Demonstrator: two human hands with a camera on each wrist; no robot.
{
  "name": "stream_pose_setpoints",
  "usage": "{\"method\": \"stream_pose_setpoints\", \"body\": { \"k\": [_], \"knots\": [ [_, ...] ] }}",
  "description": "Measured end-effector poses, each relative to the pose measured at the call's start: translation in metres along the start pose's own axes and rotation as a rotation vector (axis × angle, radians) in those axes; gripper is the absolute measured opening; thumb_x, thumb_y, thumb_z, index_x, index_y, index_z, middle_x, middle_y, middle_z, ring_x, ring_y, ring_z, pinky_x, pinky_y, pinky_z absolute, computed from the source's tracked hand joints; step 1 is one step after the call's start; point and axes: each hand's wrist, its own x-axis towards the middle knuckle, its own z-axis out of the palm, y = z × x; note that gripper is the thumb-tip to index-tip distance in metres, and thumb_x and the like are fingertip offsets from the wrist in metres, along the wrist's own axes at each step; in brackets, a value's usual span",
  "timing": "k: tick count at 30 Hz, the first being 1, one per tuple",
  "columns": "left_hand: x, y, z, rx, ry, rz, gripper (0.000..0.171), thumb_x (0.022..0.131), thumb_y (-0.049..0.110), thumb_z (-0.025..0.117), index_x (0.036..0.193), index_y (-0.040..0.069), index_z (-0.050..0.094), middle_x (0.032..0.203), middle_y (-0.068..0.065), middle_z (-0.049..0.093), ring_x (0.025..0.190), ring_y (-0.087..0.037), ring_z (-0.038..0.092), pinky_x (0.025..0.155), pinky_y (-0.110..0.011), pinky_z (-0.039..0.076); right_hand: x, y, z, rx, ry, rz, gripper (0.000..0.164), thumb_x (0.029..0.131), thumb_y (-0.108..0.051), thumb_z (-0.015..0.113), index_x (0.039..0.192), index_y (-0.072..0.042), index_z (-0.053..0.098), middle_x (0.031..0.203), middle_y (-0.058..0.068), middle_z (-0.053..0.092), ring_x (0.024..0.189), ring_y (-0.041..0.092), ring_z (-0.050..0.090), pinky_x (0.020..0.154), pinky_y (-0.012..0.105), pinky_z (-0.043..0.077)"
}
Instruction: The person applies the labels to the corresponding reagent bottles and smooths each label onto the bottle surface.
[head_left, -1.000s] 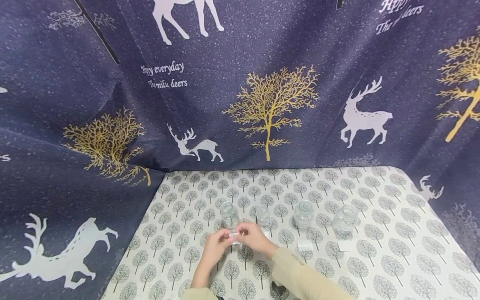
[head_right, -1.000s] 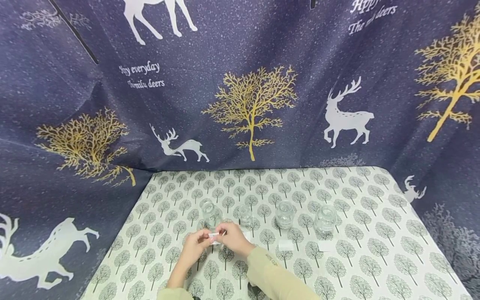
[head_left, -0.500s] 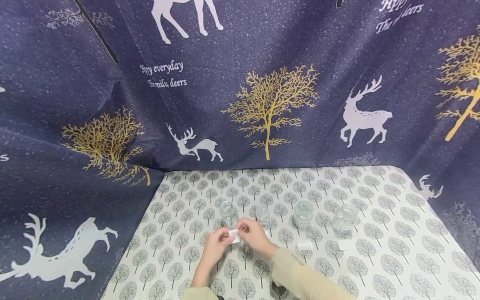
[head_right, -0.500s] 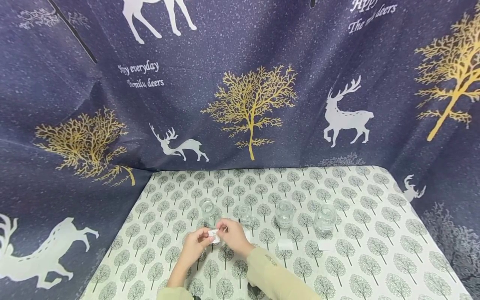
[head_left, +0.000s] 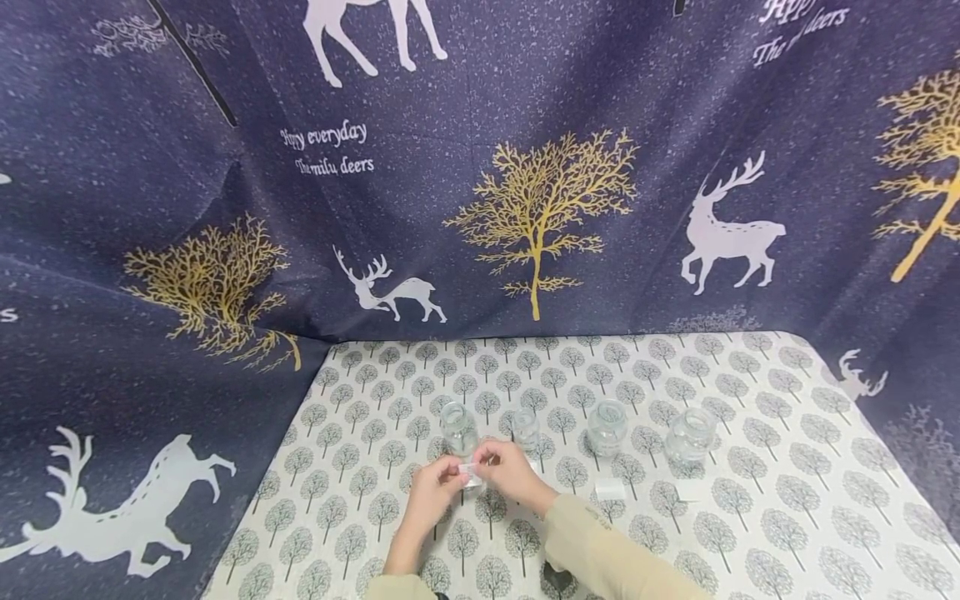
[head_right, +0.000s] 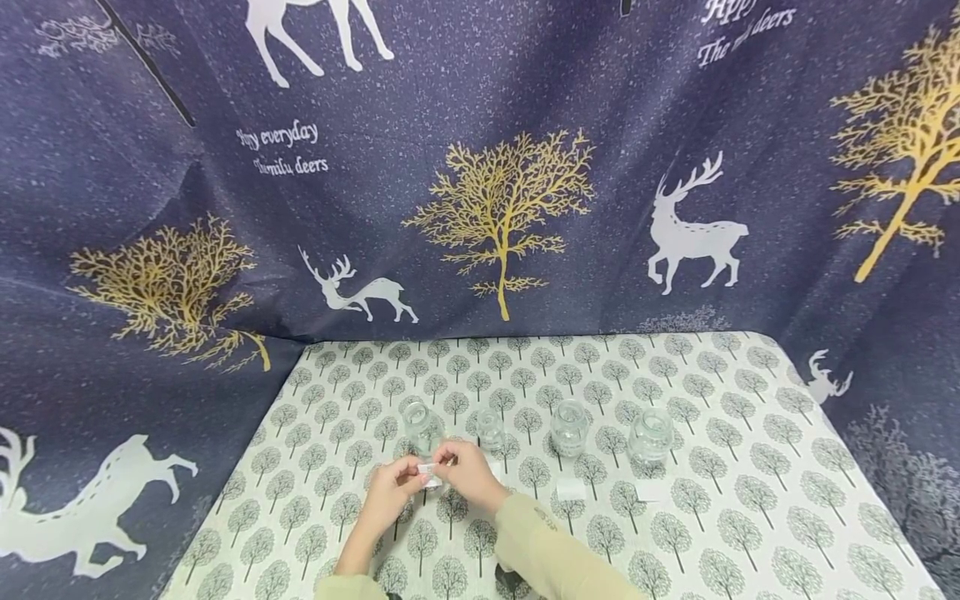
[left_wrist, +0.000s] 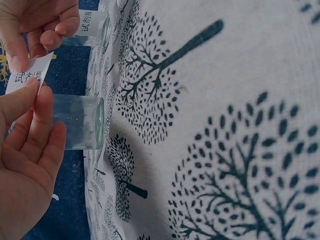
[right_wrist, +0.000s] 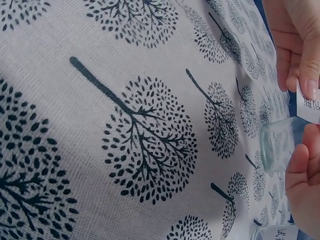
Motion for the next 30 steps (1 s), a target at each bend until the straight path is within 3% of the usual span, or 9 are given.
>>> {"method": "stream_pose_setpoints", "body": {
  "k": [2, 6, 9, 11, 17, 25, 30],
  "knots": [
    [-0.002, 0.007, -0.001, -0.016, -0.011, 0.001, 0.015, 0.077, 0.010, 0.064, 0.092, 0.007, 0.063, 0.083, -0.008, 0.065, 0.077, -0.015, 0.062, 0.064, -0.021, 0.051, 0.000, 0.001, -0.001, -0.017, 0.011, -0.001, 0.004, 0.077, -0.006, 0.061, 0.080, -0.009, 0.063, 0.080, 0.004, 0.062, 0.064, 0.007, 0.048, 0.056, 0.020, 0.044],
    [-0.007, 0.025, -0.005, -0.031, -0.020, 0.007, 0.019, 0.080, 0.012, 0.062, 0.096, 0.003, 0.061, 0.090, -0.012, 0.065, 0.083, -0.022, 0.062, 0.071, -0.026, 0.052, -0.002, 0.000, -0.002, -0.046, 0.028, 0.001, 0.006, 0.078, -0.007, 0.061, 0.082, -0.008, 0.065, 0.082, 0.003, 0.063, 0.064, 0.007, 0.050, 0.055, 0.018, 0.045],
    [-0.007, 0.034, -0.007, -0.022, -0.004, 0.004, 0.023, 0.083, 0.017, 0.060, 0.101, 0.003, 0.059, 0.092, -0.010, 0.065, 0.086, -0.020, 0.061, 0.082, -0.029, 0.048, -0.003, -0.002, -0.003, -0.070, 0.023, -0.006, 0.007, 0.078, -0.005, 0.061, 0.082, -0.007, 0.066, 0.084, 0.004, 0.064, 0.065, 0.009, 0.052, 0.055, 0.016, 0.046],
    [-0.006, 0.036, -0.009, -0.033, -0.008, -0.007, 0.025, 0.084, 0.019, 0.058, 0.103, 0.003, 0.058, 0.091, -0.011, 0.065, 0.085, -0.019, 0.060, 0.082, -0.032, 0.047, -0.004, -0.002, -0.004, -0.096, 0.016, -0.017, 0.009, 0.078, -0.004, 0.060, 0.083, -0.007, 0.067, 0.085, 0.004, 0.064, 0.064, 0.007, 0.052, 0.054, 0.016, 0.046],
    [-0.002, 0.033, -0.010, -0.068, -0.081, -0.042, 0.027, 0.083, 0.014, 0.059, 0.106, 0.000, 0.056, 0.090, -0.015, 0.066, 0.079, -0.022, 0.061, 0.069, -0.027, 0.050, -0.005, -0.002, -0.003, -0.169, 0.005, -0.060, 0.010, 0.077, -0.005, 0.062, 0.083, -0.010, 0.068, 0.086, 0.002, 0.063, 0.063, 0.001, 0.050, 0.055, 0.015, 0.046],
    [0.004, 0.012, -0.009, -0.150, -0.137, -0.074, 0.033, 0.082, 0.014, 0.060, 0.110, -0.002, 0.054, 0.091, -0.013, 0.067, 0.078, -0.009, 0.060, 0.070, -0.024, 0.047, -0.006, -0.002, -0.003, -0.184, 0.000, -0.129, 0.009, 0.077, -0.005, 0.061, 0.082, -0.010, 0.068, 0.089, 0.003, 0.065, 0.075, 0.006, 0.056, 0.065, 0.014, 0.047],
    [0.002, 0.021, -0.011, -0.151, -0.135, -0.082, 0.033, 0.082, 0.011, 0.058, 0.111, -0.003, 0.052, 0.090, -0.016, 0.066, 0.079, -0.017, 0.061, 0.068, -0.023, 0.048, -0.006, 0.000, -0.002, -0.194, 0.008, -0.164, 0.009, 0.077, -0.005, 0.062, 0.082, -0.009, 0.068, 0.085, 0.003, 0.064, 0.070, 0.003, 0.053, 0.061, 0.014, 0.047]
  ]
}}
